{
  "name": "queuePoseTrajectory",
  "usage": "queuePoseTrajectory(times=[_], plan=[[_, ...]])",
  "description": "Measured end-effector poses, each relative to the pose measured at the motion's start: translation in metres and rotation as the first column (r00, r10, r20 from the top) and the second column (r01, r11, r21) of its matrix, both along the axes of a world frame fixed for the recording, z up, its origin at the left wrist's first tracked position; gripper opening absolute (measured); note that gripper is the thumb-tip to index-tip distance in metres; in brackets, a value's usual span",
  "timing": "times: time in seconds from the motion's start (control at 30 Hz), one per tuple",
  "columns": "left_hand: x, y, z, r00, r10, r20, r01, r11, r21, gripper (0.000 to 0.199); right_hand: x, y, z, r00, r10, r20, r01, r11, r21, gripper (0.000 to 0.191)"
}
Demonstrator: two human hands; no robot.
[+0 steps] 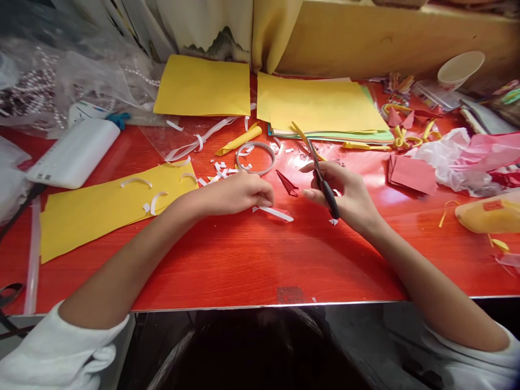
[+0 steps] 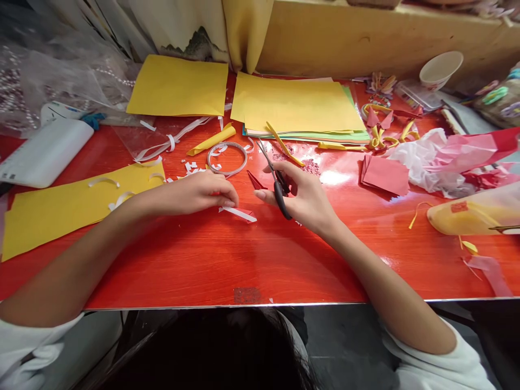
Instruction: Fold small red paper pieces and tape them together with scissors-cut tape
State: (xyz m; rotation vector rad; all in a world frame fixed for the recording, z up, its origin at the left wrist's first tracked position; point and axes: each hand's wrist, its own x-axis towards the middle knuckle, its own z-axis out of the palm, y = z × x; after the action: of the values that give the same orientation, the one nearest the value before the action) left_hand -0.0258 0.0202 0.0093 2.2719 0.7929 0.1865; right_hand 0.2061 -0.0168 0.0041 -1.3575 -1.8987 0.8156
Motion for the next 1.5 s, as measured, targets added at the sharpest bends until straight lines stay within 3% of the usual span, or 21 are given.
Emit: queuePoseTrajectory(times=[0.1, 0.17, 0.23, 0.3, 0.4, 0.53, 0.67, 0.83, 1.03, 1.13, 1.23, 1.33, 1.4, 1.5], plan=[[0.001, -0.001, 0.000, 1.000, -0.012, 0.006, 0.011, 1.000, 0.016, 0.019, -0.002, 0.000, 0.000, 0.999, -0.020, -0.034, 0.020, 0.999, -0.026, 0.035], [0.000, 0.001, 0.002, 0.999, 0.039, 0.023, -0.041, 0.995, 0.093, 0.019, -0.002, 0.001, 0.001, 0.998, -0.034, -0.061, 0.032, 0.999, -0.042, 0.034], [-0.003, 0.005, 0.004, 0.985, 0.148, 0.084, -0.163, 0.964, 0.212, 0.018, -0.003, 0.001, 0.001, 0.996, -0.049, -0.079, 0.045, 0.998, -0.044, 0.034], [-0.008, 0.010, 0.003, 0.944, 0.285, 0.167, -0.324, 0.897, 0.301, 0.016, -0.003, 0.001, 0.000, 0.994, -0.057, -0.091, 0.054, 0.998, -0.038, 0.035], [-0.016, 0.019, -0.005, 0.898, 0.402, 0.181, -0.440, 0.837, 0.327, 0.013, -0.001, 0.003, -0.006, 0.993, -0.047, -0.111, 0.042, 0.998, -0.039, 0.036], [-0.017, 0.021, -0.016, 0.928, 0.355, 0.116, -0.370, 0.830, 0.418, 0.013, 0.005, 0.009, -0.014, 0.994, -0.095, -0.055, 0.098, 0.994, 0.048, 0.039], [-0.010, 0.016, -0.020, 0.949, 0.306, 0.082, -0.303, 0.800, 0.518, 0.017, 0.014, 0.014, -0.011, 0.963, -0.215, 0.161, 0.194, 0.972, 0.135, 0.051], [-0.004, 0.012, -0.025, 0.959, 0.283, -0.016, -0.214, 0.761, 0.612, 0.023, 0.018, 0.015, -0.005, 0.889, -0.248, 0.384, 0.202, 0.967, 0.158, 0.051], [-0.005, 0.011, -0.025, 0.953, 0.303, 0.012, -0.237, 0.719, 0.654, 0.017, 0.020, 0.013, -0.013, 0.846, -0.133, 0.516, 0.056, 0.985, 0.163, 0.049], [-0.007, 0.012, -0.019, 0.955, 0.280, 0.101, -0.276, 0.707, 0.651, 0.017, 0.022, 0.013, -0.016, 0.804, -0.110, 0.585, -0.008, 0.981, 0.196, 0.037], [-0.007, 0.014, -0.015, 0.942, 0.241, 0.232, -0.334, 0.670, 0.663, 0.017, 0.022, 0.014, -0.014, 0.810, -0.182, 0.558, -0.042, 0.930, 0.364, 0.026], [-0.002, 0.009, -0.011, 0.937, 0.151, 0.315, -0.337, 0.626, 0.703, 0.017, 0.014, 0.010, -0.007, 0.886, -0.224, 0.405, -0.046, 0.828, 0.559, 0.035], [0.005, -0.001, -0.008, 0.944, 0.061, 0.324, -0.289, 0.623, 0.727, 0.016, 0.006, 0.004, -0.002, 0.909, -0.111, 0.401, -0.176, 0.770, 0.613, 0.037], [0.014, -0.020, 0.002, 0.940, -0.046, 0.339, -0.240, 0.615, 0.751, 0.009, -0.006, -0.007, 0.002, 0.881, 0.071, 0.467, -0.393, 0.658, 0.642, 0.010]])
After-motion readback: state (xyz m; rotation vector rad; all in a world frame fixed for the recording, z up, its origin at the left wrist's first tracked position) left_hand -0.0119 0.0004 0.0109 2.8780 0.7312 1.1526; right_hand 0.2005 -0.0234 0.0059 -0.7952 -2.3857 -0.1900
